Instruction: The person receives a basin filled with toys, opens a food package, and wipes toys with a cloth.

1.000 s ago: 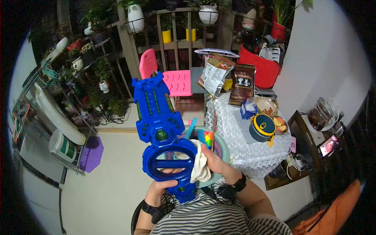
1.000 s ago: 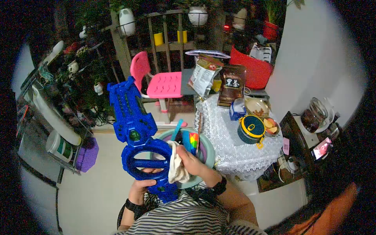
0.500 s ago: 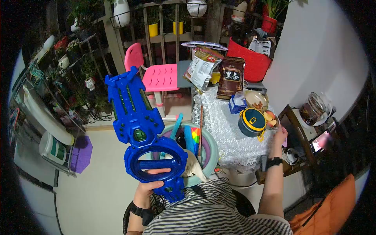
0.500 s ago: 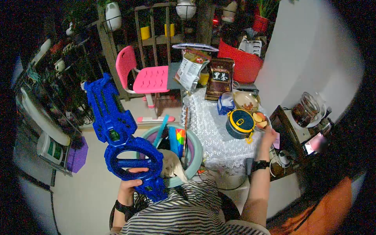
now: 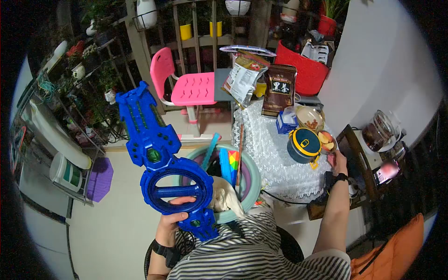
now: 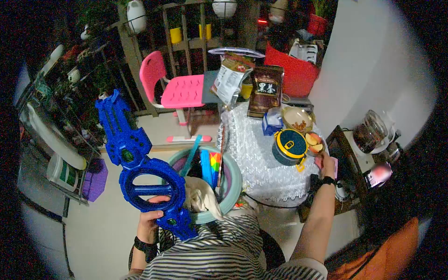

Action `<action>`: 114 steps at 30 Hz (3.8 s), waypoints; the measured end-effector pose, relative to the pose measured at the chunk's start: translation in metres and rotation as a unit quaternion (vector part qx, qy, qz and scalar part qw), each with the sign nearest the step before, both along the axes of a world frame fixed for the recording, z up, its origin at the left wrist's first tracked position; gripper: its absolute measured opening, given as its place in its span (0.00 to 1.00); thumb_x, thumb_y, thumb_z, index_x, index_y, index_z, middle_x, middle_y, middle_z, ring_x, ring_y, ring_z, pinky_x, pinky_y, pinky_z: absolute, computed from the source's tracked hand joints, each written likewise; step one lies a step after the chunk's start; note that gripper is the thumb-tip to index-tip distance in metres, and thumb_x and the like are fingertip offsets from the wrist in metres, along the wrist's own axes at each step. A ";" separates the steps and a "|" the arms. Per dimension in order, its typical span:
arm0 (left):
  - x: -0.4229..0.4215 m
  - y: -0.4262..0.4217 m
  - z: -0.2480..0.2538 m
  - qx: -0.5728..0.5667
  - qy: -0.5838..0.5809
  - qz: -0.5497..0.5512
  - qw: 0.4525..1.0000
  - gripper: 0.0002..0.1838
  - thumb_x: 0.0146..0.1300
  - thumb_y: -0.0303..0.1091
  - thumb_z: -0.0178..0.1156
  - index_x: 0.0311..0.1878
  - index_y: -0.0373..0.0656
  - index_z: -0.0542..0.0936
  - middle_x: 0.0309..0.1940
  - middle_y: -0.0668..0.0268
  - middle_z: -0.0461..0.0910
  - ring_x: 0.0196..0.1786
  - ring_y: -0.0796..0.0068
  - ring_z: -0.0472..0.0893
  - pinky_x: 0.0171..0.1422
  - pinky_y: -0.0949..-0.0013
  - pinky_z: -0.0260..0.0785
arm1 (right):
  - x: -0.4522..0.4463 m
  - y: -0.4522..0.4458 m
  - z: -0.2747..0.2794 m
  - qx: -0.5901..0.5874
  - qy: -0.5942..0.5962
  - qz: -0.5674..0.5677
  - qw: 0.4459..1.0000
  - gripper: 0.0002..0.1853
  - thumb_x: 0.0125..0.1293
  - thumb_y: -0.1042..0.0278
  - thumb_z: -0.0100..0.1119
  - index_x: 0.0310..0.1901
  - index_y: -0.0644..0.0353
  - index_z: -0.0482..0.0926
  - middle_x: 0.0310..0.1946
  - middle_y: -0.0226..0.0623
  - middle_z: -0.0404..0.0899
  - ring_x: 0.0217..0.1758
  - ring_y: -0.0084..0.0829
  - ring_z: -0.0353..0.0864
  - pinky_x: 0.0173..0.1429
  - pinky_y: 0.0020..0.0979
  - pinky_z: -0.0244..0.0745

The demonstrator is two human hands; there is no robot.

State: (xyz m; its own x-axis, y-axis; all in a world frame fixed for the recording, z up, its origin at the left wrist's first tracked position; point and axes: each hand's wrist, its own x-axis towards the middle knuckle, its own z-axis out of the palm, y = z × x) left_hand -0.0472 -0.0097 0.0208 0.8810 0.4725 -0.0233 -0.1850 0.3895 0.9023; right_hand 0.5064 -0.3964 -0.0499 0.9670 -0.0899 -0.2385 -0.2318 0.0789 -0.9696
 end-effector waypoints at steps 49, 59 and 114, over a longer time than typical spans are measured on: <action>0.003 -0.022 0.042 0.001 0.027 0.047 0.999 0.27 0.38 0.34 0.65 0.48 0.35 0.81 0.47 0.60 0.82 0.49 0.67 0.80 0.59 0.67 0.69 | -0.203 0.121 0.001 0.075 0.020 0.176 0.981 0.09 0.64 0.68 0.59 0.37 0.67 0.77 0.31 0.38 0.81 0.27 0.26 0.81 0.33 0.25 0.79; -0.001 -0.009 0.021 0.014 -0.013 -0.013 1.000 0.28 0.45 0.35 0.68 0.52 0.34 0.79 0.52 0.59 0.79 0.53 0.68 0.78 0.62 0.67 0.67 | -0.201 0.124 0.045 -0.350 -0.362 0.070 0.861 0.16 0.55 0.65 0.68 0.44 0.60 0.77 0.30 0.33 0.74 0.35 0.33 0.76 0.35 0.35 0.71; -0.001 -0.018 0.045 -0.029 0.025 0.001 0.999 0.25 0.44 0.30 0.63 0.50 0.36 0.80 0.51 0.61 0.80 0.53 0.66 0.78 0.64 0.66 0.66 | -0.450 0.167 0.261 0.249 -0.724 0.271 0.583 0.12 0.56 0.56 0.69 0.42 0.46 0.84 0.38 0.25 0.74 0.39 0.27 0.68 0.32 0.29 0.64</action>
